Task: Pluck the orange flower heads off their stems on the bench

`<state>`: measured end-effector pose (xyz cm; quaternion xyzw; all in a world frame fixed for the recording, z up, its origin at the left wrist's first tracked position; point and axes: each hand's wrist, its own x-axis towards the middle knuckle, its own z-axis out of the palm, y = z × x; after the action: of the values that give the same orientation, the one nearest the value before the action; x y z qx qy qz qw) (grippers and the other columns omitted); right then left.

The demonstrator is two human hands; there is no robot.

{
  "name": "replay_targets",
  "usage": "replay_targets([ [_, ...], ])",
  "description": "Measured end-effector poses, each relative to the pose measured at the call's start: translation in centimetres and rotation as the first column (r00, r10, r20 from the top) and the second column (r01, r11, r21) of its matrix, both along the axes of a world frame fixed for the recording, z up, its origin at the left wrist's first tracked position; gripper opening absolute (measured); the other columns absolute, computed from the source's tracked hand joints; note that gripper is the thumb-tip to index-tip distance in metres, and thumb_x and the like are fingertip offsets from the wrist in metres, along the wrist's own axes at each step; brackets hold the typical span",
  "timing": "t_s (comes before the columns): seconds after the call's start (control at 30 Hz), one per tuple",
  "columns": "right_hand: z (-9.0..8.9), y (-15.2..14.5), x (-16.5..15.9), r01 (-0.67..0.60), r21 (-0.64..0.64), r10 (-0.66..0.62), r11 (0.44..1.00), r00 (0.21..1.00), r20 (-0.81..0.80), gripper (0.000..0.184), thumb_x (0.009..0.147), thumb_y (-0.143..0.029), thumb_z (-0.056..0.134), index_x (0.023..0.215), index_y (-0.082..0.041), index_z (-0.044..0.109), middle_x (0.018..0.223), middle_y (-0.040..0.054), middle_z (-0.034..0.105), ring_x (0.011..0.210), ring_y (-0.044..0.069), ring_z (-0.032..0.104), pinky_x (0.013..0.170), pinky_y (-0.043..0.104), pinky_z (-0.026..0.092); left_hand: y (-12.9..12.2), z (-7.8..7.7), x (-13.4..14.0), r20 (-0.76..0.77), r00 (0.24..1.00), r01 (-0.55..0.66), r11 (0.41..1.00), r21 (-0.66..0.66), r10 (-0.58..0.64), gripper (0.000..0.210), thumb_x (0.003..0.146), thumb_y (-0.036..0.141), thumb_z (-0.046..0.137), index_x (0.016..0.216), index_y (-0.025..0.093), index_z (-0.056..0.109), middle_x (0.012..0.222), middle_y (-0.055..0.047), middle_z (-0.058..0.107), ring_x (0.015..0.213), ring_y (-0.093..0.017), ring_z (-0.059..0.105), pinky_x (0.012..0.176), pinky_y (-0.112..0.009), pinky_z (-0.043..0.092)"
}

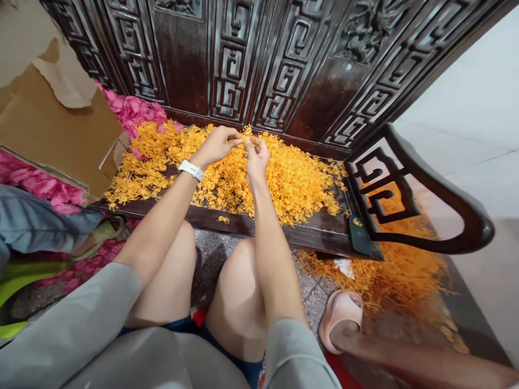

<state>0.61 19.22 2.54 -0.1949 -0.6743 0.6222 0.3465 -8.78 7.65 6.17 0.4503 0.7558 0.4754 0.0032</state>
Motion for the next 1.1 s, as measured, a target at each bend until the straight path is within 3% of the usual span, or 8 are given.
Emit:
replay_targets([
  [0.17, -0.9, 0.1, 0.4, -0.067, -0.011, 0.067, 0.998, 0.998, -0.005, 0.051, 0.091, -0.068, 0.071, 0.119, -0.026, 0.062, 0.113, 0.009, 0.071, 0.099, 0.02, 0.069, 0.087, 0.037, 0.06, -0.2, -0.4, 1.3, -0.003, 0.998, -0.07, 0.998, -0.001, 0.07, 0.018, 0.093, 0.014, 0.065, 0.077, 0.021, 0.064, 0.081, -0.006, 0.072, 0.079, -0.022, 0.063, 0.085, -0.04, 0.051],
  [0.37, -2.0, 0.3, -0.6, -0.036, 0.021, 0.036, 0.999, 0.999, -0.008, 0.021, 0.092, -0.042, 0.069, 0.099, -0.024, 0.059, 0.09, 0.0047, 0.065, 0.08, 0.018, 0.067, 0.079, 0.037, 0.06, -1.5, -1.5, 2.5, 0.059, 0.998, -0.006, 0.998, -0.067, 0.01, 0.019, 0.088, 0.012, 0.065, 0.073, 0.022, 0.06, 0.069, -0.004, 0.062, 0.072, -0.023, 0.059, 0.08, -0.041, 0.05],
  [0.43, -2.0, 1.3, -0.8, 0.067, 0.015, -0.067, 0.998, 0.998, 0.006, 0.013, 0.092, -0.036, 0.064, 0.095, -0.024, 0.059, 0.087, 0.0042, 0.063, 0.078, 0.019, 0.067, 0.076, 0.038, 0.06, -2.2, -1.7, 2.6, 0.019, 1.0, 0.01, 0.996, -0.091, -0.008, 0.022, 0.082, 0.007, 0.064, 0.068, 0.022, 0.057, 0.063, -0.002, 0.056, 0.069, -0.022, 0.056, 0.079, -0.042, 0.05],
  [0.57, -2.2, 4.8, 0.7, 0.336, 0.016, -0.336, 0.942, 0.942, 0.013, 0.021, 0.096, -0.039, 0.055, 0.101, -0.022, 0.064, 0.102, 0.0092, 0.066, 0.102, 0.024, 0.071, 0.088, 0.043, 0.062, -4.0, -2.0, 1.8, 0.0, 0.997, -0.083, 0.994, -0.065, 0.084, 0.022, 0.076, 0.004, 0.06, 0.065, 0.023, 0.057, 0.064, -0.003, 0.059, 0.068, -0.022, 0.057, 0.076, -0.042, 0.05],
  [0.77, -2.0, 5.3, 1.9, 0.153, 0.364, -0.218, 0.919, 0.965, 0.144, 0.052, 0.093, -0.056, 0.068, 0.132, -0.022, 0.067, 0.151, 0.0182, 0.056, 0.147, 0.032, 0.052, 0.115, 0.056, 0.052, -4.8, -2.2, 0.0, 0.067, 0.979, -0.196, 0.978, 0.067, 0.192, 0.012, 0.091, 0.018, 0.063, 0.082, 0.022, 0.068, 0.077, -0.006, 0.069, 0.081, -0.023, 0.064, 0.081, -0.042, 0.053],
  [0.9, -0.5, 1.7, 1.0, -0.059, 0.302, 0.026, 0.951, 0.993, 0.114, 0.065, 0.097, -0.08, 0.056, 0.131, -0.026, 0.067, 0.121, 0.0128, 0.071, 0.122, 0.028, 0.067, 0.102, 0.049, 0.06, -4.0, -2.2, 0.9, 0.049, 0.986, -0.16, 0.986, 0.039, 0.158, 0.014, 0.093, 0.019, 0.064, 0.082, 0.023, 0.072, 0.077, -0.006, 0.068, 0.088, -0.026, 0.066, 0.088, -0.043, 0.053],
  [1.0, 0.1, 0.0, 0.8, -0.221, 0.261, 0.194, 0.94, 0.973, 0.127, 0.067, 0.089, -0.088, 0.062, 0.115, -0.027, 0.07, 0.086, 0.0045, 0.069, 0.091, 0.022, 0.068, 0.086, 0.042, 0.062, -3.2, -1.9, 2.0, 0.03, 0.998, -0.061, 0.998, 0.009, 0.061, 0.016, 0.093, 0.018, 0.066, 0.078, 0.023, 0.071, 0.074, -0.005, 0.067, 0.088, -0.025, 0.066, 0.091, -0.043, 0.053],
  [1.1, 0.0, 1.6, 0.8, -0.062, 0.214, 0.055, 0.975, 0.998, 0.038, 0.065, 0.092, -0.088, 0.057, 0.106, -0.026, 0.067, 0.077, 0.0021, 0.063, 0.076, 0.017, 0.062, 0.075, 0.038, 0.059, -2.9, -1.8, 2.6, 0.013, 0.998, -0.055, 0.998, -0.023, 0.056, 0.02, 0.088, 0.011, 0.066, 0.071, 0.022, 0.068, 0.071, -0.004, 0.066, 0.082, -0.024, 0.065, 0.088, -0.043, 0.054],
])
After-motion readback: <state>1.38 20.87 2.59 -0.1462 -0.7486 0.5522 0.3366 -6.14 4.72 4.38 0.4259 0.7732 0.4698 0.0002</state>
